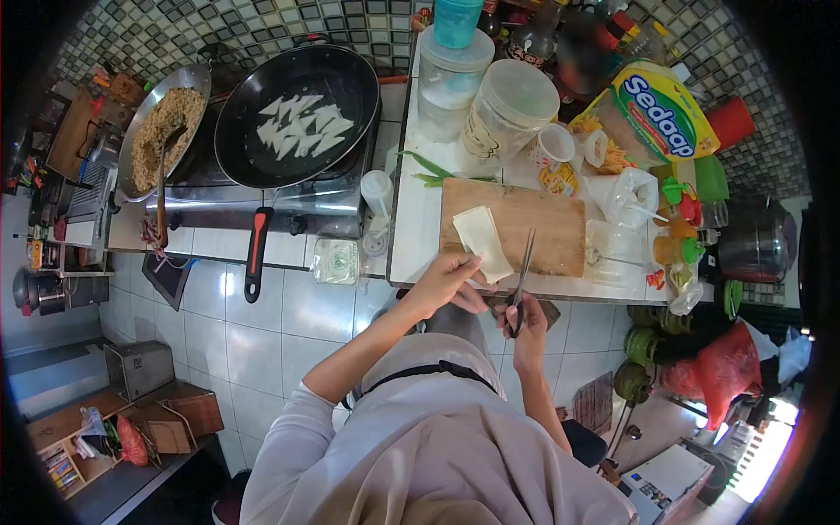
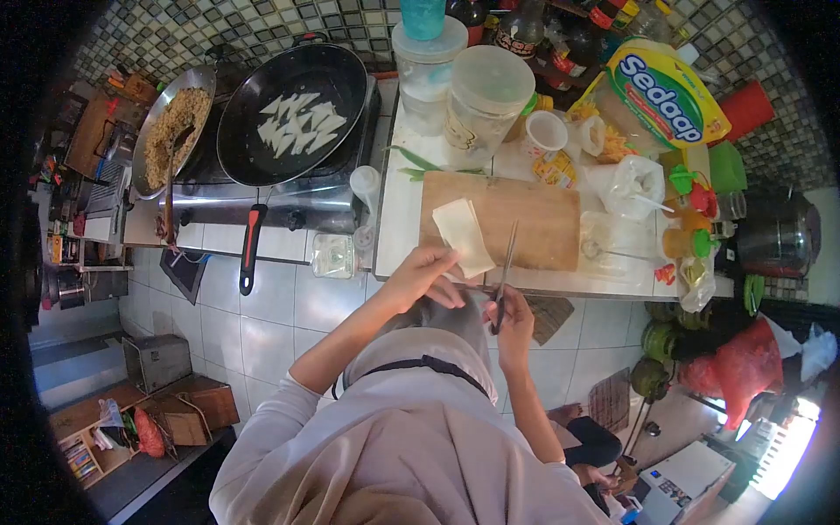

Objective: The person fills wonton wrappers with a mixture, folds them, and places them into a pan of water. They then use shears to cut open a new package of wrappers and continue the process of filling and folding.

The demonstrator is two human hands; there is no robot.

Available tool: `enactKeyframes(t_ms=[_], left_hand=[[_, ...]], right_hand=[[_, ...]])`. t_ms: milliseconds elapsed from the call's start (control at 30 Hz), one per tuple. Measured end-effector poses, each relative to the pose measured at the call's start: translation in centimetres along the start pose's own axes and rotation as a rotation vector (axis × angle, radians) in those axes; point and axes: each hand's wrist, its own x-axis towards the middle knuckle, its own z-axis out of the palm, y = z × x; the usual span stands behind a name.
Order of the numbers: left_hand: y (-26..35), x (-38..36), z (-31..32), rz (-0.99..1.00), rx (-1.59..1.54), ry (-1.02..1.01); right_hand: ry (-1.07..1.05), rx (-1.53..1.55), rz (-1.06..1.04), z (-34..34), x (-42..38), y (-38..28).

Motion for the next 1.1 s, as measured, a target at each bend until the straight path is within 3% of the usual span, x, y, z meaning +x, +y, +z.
enactKeyframes(t_ms=[167,200,267,300,367,567,700,900,967,1067,1100], left_hand=[[2.6,-2.8,-0.5,0.003,0.628,0.073],[2.9,-3.0,-0.2,0.002,0.63,0.073],[3.4,-3.4,0.0,0.283,0.904,0.24],[3.0,-2.9,-0.5,0.285,0.904,0.246],[1.8,-0.9,-1.7,0.667,1.332,0.441],[1.3,0.8,-1.4,0.88,1.338,0.57],[1.3,0.8,-1.2,0.883,1.35,0.561],[0.9,-0.6,-1.2,0.844,1.128,0.561],[0.8,-2.3,-1.0,0.496,1.113,0.52],[-2.8,-2.8,-2.3,0.523,0.856,0.415],[-2.7,-3.5,-2.4,0.245,0.844,0.297]], right_hand=[[0.142,0.093,-0.045,2.6,0.4,-0.5],[0.143,0.095,-0.045,3.0,0.5,-0.3],[0.232,0.208,-0.074,3.8,0.9,0.5],[0.226,0.208,-0.074,4.1,1.0,0.7],[0.256,0.241,-0.09,4.7,1.1,0.9],[0.287,0.466,0.007,5.6,1.2,0.1],[0.306,0.479,0.019,6.1,1.2,-0.9],[0.298,0.442,-0.014,6.0,1.3,-1.1],[0.309,0.387,-0.071,5.8,1.0,-1.6],[0.286,0.344,-0.113,3.6,1.3,-0.1],[0.304,0.245,-0.187,3.3,1.1,-0.6]])
